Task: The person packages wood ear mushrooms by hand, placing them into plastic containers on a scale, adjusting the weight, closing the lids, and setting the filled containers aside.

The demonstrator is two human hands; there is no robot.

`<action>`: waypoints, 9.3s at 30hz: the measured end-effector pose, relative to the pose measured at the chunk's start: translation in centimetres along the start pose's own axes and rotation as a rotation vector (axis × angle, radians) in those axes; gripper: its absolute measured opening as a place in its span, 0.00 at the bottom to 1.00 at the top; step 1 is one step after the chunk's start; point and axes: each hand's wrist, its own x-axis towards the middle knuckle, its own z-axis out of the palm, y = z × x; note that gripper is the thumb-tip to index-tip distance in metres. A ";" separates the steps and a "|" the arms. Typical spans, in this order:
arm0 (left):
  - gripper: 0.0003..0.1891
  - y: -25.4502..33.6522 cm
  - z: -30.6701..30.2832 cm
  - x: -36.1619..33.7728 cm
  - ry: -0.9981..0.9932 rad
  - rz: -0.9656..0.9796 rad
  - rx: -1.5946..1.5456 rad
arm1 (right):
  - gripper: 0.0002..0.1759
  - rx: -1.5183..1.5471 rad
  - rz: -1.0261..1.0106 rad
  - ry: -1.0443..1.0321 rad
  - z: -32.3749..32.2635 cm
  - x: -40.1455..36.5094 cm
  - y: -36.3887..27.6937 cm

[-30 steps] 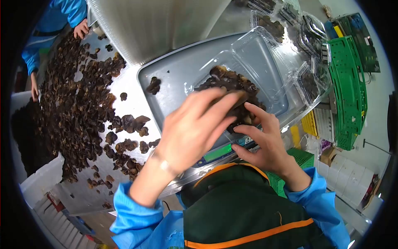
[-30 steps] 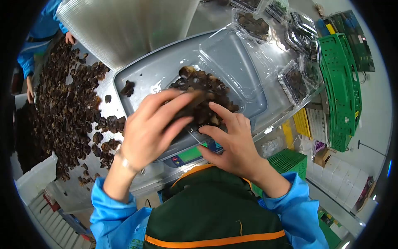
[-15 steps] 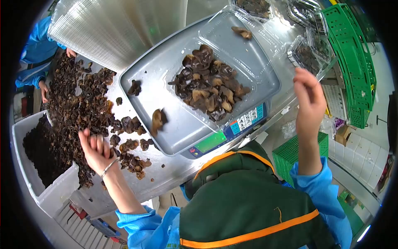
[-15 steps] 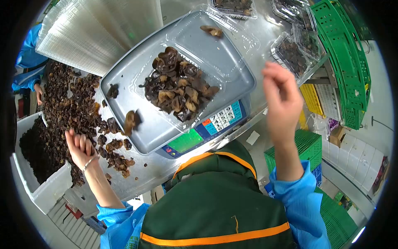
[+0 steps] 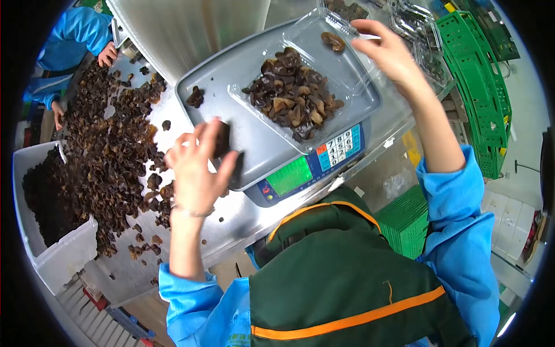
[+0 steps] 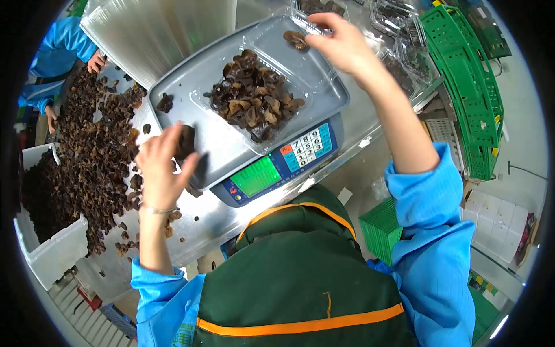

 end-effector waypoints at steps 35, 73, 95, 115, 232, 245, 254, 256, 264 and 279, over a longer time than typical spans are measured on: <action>0.20 -17.6 7.6 -23.2 0.499 -1.359 -0.980 | 0.25 1.117 0.519 0.300 -0.9 -6.5 2.0; 0.11 -3.1 2.7 -8.2 0.158 -0.890 -0.855 | 0.19 0.785 -0.037 0.522 4.0 -7.3 -2.4; 0.11 -2.2 1.8 4.0 -0.440 -0.982 -1.507 | 0.16 1.070 0.596 -0.212 7.9 -12.7 -0.6; 0.25 -6.3 -11.5 23.9 -0.351 -0.039 0.490 | 0.27 1.317 0.518 0.345 -5.7 8.9 12.2; 0.38 -15.2 -7.6 -4.5 0.294 -0.280 -1.315 | 0.21 0.894 0.530 -0.806 23.9 -2.6 -26.3; 0.46 0.3 -0.1 6.9 -0.301 -0.044 -0.833 | 0.30 0.806 0.728 -0.577 6.2 -4.1 -11.4; 0.19 -4.5 -5.8 1.3 0.160 -0.594 -0.792 | 0.17 0.333 -0.118 -0.063 -1.5 -7.8 -5.3; 0.23 -11.1 1.5 -9.7 0.238 -0.764 -0.438 | 0.15 0.637 0.131 0.087 -1.0 -10.1 -0.1; 0.18 -6.2 9.4 -21.9 0.031 -0.630 -0.013 | 0.11 0.755 0.242 0.019 2.7 -10.8 -2.4; 0.14 -6.9 0.6 -5.7 0.311 -0.586 -0.532 | 0.29 1.336 0.745 0.241 7.6 -11.4 -2.9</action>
